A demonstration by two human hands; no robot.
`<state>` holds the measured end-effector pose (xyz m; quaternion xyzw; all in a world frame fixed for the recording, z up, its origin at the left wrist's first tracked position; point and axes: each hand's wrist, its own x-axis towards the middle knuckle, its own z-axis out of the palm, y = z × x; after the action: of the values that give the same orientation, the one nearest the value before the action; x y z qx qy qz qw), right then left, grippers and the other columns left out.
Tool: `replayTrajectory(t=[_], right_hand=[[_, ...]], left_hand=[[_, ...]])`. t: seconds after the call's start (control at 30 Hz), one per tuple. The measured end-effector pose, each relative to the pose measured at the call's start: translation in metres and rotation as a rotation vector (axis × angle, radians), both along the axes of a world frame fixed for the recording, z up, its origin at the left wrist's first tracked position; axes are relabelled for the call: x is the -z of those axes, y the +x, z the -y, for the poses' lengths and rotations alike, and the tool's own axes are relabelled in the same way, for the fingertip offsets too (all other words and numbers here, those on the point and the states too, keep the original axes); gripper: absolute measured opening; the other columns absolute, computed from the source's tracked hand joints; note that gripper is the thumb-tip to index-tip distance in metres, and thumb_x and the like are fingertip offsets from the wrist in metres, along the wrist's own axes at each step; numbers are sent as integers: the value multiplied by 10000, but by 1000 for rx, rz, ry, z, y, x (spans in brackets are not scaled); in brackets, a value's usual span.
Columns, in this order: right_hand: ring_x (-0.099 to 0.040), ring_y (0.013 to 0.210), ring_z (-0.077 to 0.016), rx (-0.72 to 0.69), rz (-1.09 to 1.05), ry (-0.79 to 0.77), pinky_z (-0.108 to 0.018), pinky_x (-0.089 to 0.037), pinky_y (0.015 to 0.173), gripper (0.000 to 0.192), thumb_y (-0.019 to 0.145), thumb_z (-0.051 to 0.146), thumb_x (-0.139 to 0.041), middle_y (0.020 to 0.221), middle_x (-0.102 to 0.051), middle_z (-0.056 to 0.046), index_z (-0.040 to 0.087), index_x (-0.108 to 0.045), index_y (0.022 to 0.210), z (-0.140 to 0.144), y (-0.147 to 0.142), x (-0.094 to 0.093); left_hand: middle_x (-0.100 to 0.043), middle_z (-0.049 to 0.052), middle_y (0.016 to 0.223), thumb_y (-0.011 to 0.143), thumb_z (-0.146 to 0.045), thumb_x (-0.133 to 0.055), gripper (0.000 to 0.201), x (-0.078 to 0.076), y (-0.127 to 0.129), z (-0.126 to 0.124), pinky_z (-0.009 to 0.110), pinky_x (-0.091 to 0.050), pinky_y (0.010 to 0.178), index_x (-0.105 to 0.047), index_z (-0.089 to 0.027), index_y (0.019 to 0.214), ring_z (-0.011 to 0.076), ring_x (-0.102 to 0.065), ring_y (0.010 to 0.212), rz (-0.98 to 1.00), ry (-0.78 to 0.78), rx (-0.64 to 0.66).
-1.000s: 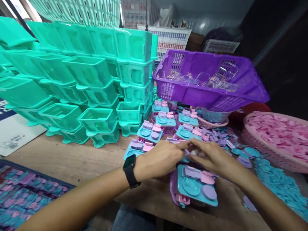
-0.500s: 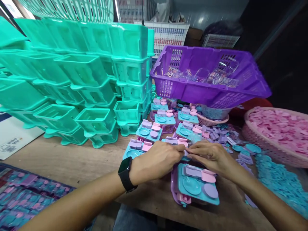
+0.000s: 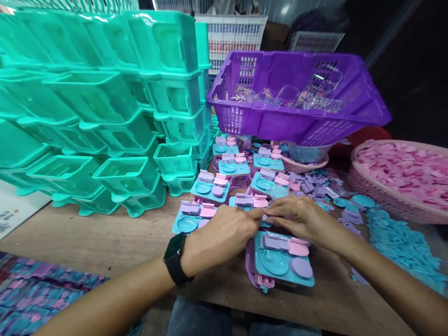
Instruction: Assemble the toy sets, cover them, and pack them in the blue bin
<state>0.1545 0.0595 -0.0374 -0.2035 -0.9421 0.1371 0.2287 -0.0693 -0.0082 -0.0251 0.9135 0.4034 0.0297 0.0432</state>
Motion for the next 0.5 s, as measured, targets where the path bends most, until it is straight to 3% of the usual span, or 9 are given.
replayTrajectory(t=[0.1,0.17,0.23,0.27,0.37,0.43,0.5], right_hand=[[-769,742,-193,29,-13,19,-264,-572,653,237,1011,276,-601,889,-816,-70,226,-827,958,0,2,4],[-769,739,-195,59,-3,-24,-262,-570,637,201,992,291,-634,890,-818,-52,243,-827,965,0,4,1],[-770,738,-191,115,-26,-81,-255,-568,616,160,964,303,-674,894,-820,-33,251,-824,985,3,3,-5],[-771,753,-189,155,-63,-98,-254,-572,624,153,954,306,-686,910,-820,-26,251,-820,1003,7,1,-8],[-771,887,-190,265,-255,-76,-268,-598,751,170,938,318,-705,1026,-807,-20,258,-799,1066,23,-11,-15],[-761,931,-188,313,-362,-53,-267,-597,789,158,927,333,-722,1040,-793,-18,259,-788,1050,35,-23,-16],[-753,837,-171,382,-418,-41,-245,-587,699,112,930,340,-720,942,-783,-7,247,-772,966,44,-33,-17]], left_hand=[[-729,51,1116,936,-36,-483,282,2,1,0,342,-255,469,-715,-155,1044,180,-642,646,36,-3,7],[-734,68,1111,928,-60,-502,290,3,1,-5,306,-387,555,-718,-171,1086,214,-692,784,222,-45,-5],[-732,82,1103,964,-143,-510,257,1,2,-13,295,-484,696,-711,-189,1118,229,-702,905,591,-123,-120],[-727,82,1074,991,-202,-501,244,-1,3,-17,289,-501,717,-701,-194,1130,209,-696,873,824,-187,-223],[-670,32,933,1031,-330,-466,256,-12,14,-27,230,-447,537,-634,-200,1174,97,-558,543,1471,-519,-574],[-621,-5,875,1036,-323,-458,218,-18,26,-30,204,-377,460,-586,-199,1160,61,-467,453,1731,-738,-700],[-600,-19,856,1041,-295,-462,157,-21,40,-31,179,-385,484,-573,-193,1086,52,-485,488,1867,-809,-739]])
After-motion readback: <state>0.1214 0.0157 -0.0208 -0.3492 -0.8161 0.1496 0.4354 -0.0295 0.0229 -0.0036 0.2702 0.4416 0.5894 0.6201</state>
